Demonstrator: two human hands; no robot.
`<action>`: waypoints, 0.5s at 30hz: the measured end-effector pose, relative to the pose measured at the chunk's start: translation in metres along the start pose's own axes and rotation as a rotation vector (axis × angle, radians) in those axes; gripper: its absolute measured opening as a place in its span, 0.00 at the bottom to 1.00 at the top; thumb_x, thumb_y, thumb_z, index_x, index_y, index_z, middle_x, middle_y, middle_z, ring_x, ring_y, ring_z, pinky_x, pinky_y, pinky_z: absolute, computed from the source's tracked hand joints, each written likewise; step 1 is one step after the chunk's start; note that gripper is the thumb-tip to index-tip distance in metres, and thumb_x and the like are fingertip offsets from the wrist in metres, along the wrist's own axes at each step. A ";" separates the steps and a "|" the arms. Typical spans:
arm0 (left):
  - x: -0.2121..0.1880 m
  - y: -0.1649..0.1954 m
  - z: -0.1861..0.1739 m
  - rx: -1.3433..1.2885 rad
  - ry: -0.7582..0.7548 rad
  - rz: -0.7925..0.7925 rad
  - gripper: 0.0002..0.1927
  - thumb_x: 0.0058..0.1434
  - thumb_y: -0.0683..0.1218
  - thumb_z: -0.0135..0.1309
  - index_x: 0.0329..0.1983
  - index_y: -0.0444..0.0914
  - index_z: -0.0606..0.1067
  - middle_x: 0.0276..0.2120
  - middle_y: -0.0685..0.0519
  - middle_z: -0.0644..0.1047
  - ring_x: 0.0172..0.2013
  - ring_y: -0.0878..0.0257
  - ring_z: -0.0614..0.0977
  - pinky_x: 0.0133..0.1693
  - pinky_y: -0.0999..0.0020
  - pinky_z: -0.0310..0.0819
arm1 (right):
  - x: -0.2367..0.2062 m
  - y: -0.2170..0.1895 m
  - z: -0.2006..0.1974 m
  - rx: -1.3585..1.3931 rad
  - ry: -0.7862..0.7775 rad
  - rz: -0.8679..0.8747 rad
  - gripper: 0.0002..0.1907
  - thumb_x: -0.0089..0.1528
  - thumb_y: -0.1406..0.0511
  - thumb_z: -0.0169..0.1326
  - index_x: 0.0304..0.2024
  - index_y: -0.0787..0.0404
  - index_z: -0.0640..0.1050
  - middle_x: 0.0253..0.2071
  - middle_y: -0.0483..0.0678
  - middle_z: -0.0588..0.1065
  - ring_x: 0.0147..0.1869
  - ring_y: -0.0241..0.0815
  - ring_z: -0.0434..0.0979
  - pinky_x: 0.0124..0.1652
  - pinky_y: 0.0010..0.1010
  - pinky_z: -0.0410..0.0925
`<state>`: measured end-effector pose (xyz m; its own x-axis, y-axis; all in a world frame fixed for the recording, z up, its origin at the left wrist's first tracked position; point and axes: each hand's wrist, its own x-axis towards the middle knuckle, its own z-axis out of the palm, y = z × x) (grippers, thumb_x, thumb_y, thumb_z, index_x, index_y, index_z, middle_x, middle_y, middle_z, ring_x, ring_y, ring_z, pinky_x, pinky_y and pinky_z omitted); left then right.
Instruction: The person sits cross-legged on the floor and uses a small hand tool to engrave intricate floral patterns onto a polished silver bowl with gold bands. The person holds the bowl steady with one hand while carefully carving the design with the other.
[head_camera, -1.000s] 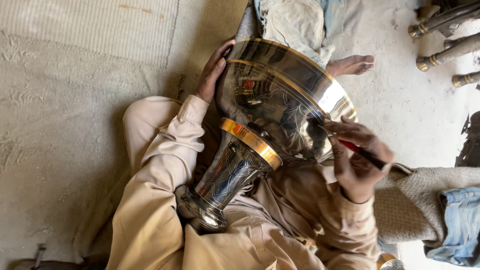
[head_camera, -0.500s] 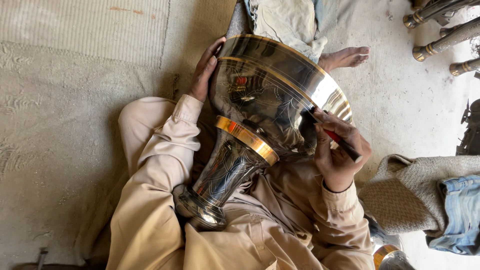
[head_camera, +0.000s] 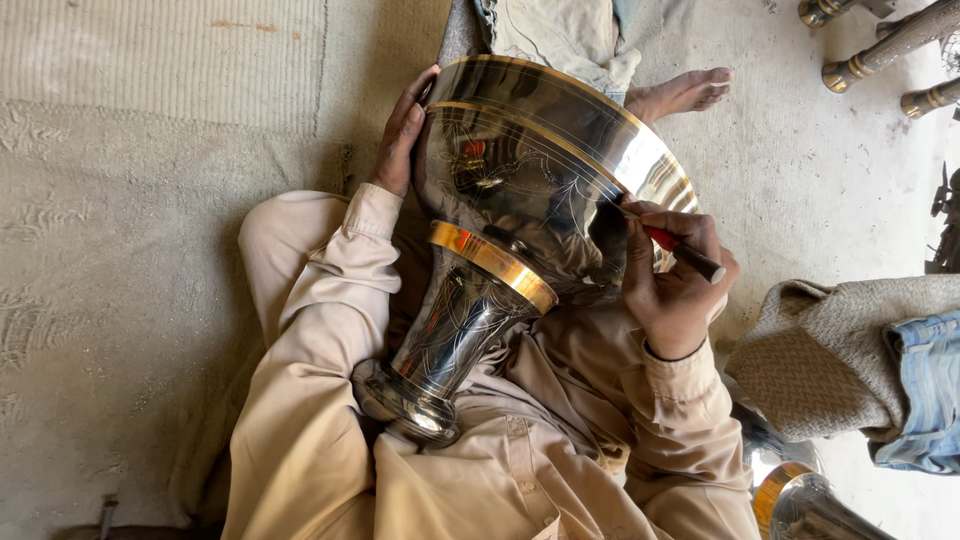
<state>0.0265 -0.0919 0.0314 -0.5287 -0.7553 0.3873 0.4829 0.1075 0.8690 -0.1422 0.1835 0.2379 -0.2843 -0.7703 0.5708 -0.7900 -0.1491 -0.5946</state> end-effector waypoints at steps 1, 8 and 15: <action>-0.001 0.001 0.000 -0.008 -0.001 0.004 0.36 0.76 0.65 0.42 0.78 0.40 0.60 0.76 0.47 0.61 0.76 0.53 0.62 0.76 0.59 0.53 | -0.001 -0.001 0.001 -0.006 0.007 -0.011 0.06 0.70 0.78 0.58 0.44 0.73 0.72 0.47 0.63 0.81 0.54 0.48 0.85 0.56 0.34 0.79; -0.006 0.009 0.000 0.078 0.015 0.004 0.35 0.77 0.65 0.40 0.78 0.39 0.60 0.76 0.46 0.62 0.76 0.53 0.61 0.76 0.59 0.50 | -0.008 -0.015 0.009 0.042 0.084 0.043 0.06 0.71 0.77 0.58 0.45 0.73 0.72 0.47 0.63 0.81 0.56 0.48 0.85 0.57 0.34 0.78; -0.007 0.010 -0.004 0.094 0.015 0.012 0.35 0.77 0.65 0.39 0.78 0.40 0.61 0.76 0.47 0.62 0.77 0.53 0.61 0.77 0.58 0.49 | -0.012 -0.016 0.019 0.035 0.128 0.027 0.05 0.70 0.78 0.57 0.45 0.75 0.72 0.47 0.65 0.80 0.56 0.50 0.85 0.57 0.35 0.79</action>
<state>0.0374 -0.0882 0.0365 -0.5126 -0.7628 0.3941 0.4212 0.1766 0.8896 -0.1161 0.1834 0.2300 -0.3736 -0.6892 0.6208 -0.7626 -0.1529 -0.6286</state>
